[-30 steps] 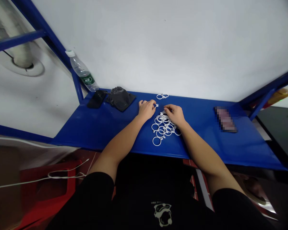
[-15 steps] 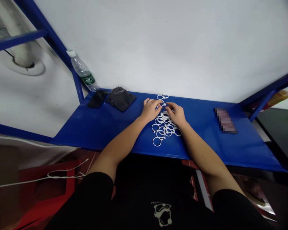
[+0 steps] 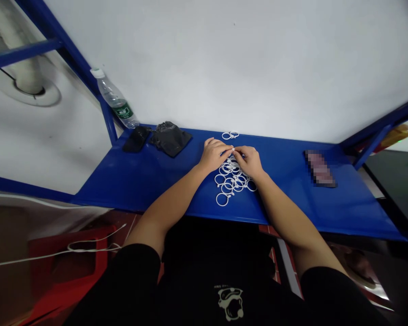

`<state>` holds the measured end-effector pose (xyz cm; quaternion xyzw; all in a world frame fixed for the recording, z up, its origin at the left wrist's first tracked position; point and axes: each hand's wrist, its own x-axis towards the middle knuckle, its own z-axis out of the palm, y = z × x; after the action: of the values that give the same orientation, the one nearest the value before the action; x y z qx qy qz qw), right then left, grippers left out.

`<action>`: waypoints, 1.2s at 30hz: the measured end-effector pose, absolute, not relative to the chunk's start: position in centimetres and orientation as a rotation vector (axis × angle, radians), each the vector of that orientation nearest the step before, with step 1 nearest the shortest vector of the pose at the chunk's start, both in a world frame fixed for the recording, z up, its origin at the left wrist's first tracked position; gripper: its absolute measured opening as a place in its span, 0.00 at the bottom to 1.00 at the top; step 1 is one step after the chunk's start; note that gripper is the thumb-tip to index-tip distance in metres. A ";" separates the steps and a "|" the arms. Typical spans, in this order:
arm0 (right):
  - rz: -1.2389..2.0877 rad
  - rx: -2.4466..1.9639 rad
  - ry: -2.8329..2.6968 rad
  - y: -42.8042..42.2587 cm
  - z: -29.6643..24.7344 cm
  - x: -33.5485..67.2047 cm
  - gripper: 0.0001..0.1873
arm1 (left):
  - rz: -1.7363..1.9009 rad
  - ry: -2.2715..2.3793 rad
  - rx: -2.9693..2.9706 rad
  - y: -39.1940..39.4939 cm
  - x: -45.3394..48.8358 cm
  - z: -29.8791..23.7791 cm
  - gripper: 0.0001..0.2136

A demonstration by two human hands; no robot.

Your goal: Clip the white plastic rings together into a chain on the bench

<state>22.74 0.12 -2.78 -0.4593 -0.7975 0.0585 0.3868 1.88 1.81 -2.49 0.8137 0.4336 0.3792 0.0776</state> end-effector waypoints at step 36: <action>0.139 -1.235 -1.891 0.2 -2.4 23.2 0.13 | 0.730 1.633 2.357 3.4 0.2 -3.6 0.14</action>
<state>23.22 0.20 -2.44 -0.4938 -0.7563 0.0555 0.4255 0.23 3.40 -3.63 0.7932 0.5497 0.2457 0.0914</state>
